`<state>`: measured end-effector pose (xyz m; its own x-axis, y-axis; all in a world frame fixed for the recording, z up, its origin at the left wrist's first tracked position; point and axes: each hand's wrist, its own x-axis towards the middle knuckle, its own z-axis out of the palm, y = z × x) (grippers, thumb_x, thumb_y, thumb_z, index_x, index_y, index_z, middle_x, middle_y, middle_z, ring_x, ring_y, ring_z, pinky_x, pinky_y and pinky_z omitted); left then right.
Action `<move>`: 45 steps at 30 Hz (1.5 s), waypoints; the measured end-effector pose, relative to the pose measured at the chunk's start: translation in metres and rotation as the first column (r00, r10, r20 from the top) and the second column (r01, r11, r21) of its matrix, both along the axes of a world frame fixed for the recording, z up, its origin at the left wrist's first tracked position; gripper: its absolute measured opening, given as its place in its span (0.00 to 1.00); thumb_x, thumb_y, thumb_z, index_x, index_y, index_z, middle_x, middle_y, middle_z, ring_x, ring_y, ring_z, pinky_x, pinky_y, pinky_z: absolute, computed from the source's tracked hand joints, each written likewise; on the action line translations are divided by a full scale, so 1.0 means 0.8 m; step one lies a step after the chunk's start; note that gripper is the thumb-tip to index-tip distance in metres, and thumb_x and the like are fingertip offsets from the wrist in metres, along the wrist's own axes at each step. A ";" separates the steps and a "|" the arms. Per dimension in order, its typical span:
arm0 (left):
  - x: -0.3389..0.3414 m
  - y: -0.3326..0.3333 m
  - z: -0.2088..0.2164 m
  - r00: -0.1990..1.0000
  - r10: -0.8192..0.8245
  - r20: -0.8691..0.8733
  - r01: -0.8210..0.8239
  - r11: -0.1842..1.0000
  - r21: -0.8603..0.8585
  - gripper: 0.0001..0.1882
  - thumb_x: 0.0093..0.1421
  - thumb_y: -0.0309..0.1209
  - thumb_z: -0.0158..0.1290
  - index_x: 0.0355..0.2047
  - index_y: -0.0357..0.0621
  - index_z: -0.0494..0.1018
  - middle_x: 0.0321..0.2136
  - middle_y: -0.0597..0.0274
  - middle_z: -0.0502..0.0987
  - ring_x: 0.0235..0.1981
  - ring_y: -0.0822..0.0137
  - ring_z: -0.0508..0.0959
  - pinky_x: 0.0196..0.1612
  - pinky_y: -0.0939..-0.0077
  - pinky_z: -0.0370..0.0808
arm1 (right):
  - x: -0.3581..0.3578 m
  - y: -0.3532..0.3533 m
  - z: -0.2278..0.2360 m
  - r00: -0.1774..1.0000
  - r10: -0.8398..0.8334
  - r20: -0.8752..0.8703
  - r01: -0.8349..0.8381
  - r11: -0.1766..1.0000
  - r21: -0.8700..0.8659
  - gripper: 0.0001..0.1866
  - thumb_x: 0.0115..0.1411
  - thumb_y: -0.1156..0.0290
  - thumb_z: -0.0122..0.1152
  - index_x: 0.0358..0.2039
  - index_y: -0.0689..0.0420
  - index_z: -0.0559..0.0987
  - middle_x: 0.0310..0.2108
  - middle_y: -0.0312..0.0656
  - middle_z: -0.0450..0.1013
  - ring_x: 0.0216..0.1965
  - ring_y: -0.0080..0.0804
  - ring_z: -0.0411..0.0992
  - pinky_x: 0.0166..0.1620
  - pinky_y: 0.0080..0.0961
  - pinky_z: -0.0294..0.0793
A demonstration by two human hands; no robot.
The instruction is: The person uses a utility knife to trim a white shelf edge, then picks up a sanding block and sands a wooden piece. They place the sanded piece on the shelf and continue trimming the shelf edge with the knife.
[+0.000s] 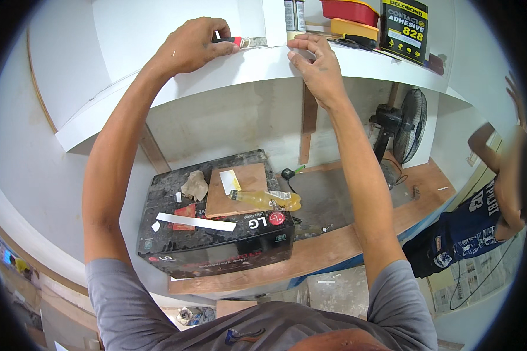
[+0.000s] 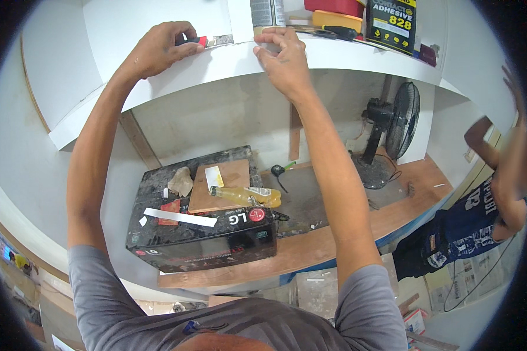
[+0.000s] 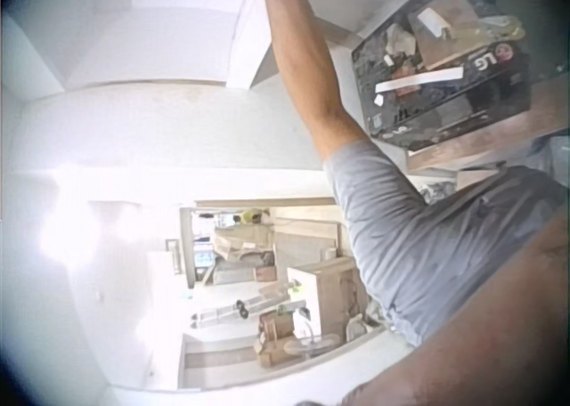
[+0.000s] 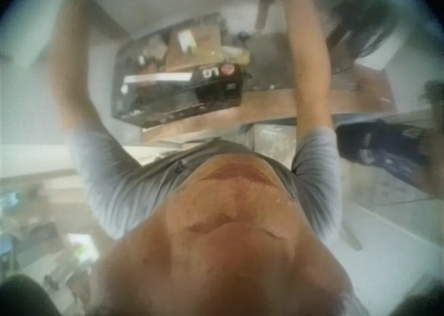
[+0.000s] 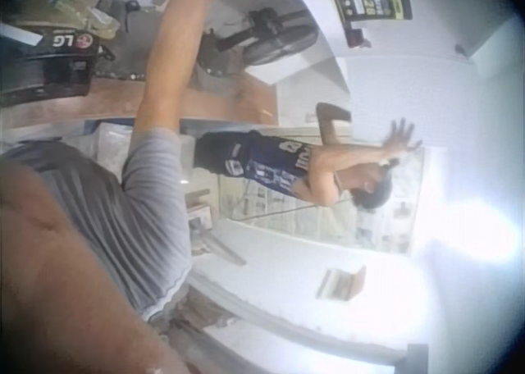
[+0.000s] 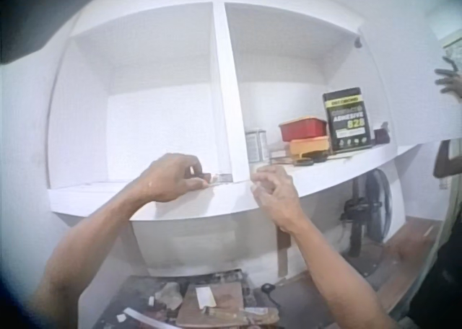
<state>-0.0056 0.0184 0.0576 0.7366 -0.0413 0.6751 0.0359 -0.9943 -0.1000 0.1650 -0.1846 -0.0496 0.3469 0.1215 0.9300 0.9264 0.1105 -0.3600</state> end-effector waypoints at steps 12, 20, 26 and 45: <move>0.005 0.000 0.001 0.999 -0.005 0.042 0.002 0.997 0.076 0.25 0.63 0.51 0.65 0.46 0.41 0.84 0.36 0.49 0.86 0.38 0.56 0.85 0.44 0.62 0.81 | -0.003 -0.003 0.001 0.999 -0.024 0.028 0.024 0.999 -0.032 0.14 0.64 0.69 0.69 0.48 0.60 0.87 0.59 0.40 0.72 0.56 0.35 0.75 0.56 0.32 0.80; 0.011 -0.004 0.010 1.000 0.012 0.000 -0.012 0.995 0.095 0.23 0.62 0.51 0.66 0.45 0.45 0.84 0.37 0.53 0.87 0.39 0.57 0.86 0.45 0.62 0.81 | -0.011 -0.005 -0.002 0.998 0.046 -0.051 -0.048 0.998 -0.038 0.14 0.64 0.70 0.68 0.49 0.58 0.87 0.61 0.40 0.71 0.56 0.34 0.74 0.57 0.30 0.80; 0.017 -0.007 -0.001 0.998 0.015 0.063 -0.022 0.994 0.107 0.21 0.63 0.49 0.65 0.44 0.46 0.85 0.37 0.53 0.87 0.38 0.57 0.86 0.44 0.61 0.81 | -0.001 -0.003 -0.011 0.997 0.062 0.034 -0.062 0.998 0.004 0.16 0.65 0.72 0.67 0.53 0.56 0.84 0.61 0.40 0.71 0.59 0.33 0.72 0.58 0.30 0.79; 0.002 -0.026 0.016 0.998 0.053 -0.035 -0.050 0.994 0.094 0.23 0.63 0.51 0.66 0.48 0.47 0.84 0.40 0.52 0.87 0.41 0.56 0.86 0.46 0.61 0.82 | -0.020 0.005 0.003 0.988 -0.094 -0.123 0.099 0.995 0.031 0.29 0.63 0.75 0.68 0.65 0.56 0.73 0.68 0.48 0.63 0.64 0.45 0.70 0.59 0.34 0.81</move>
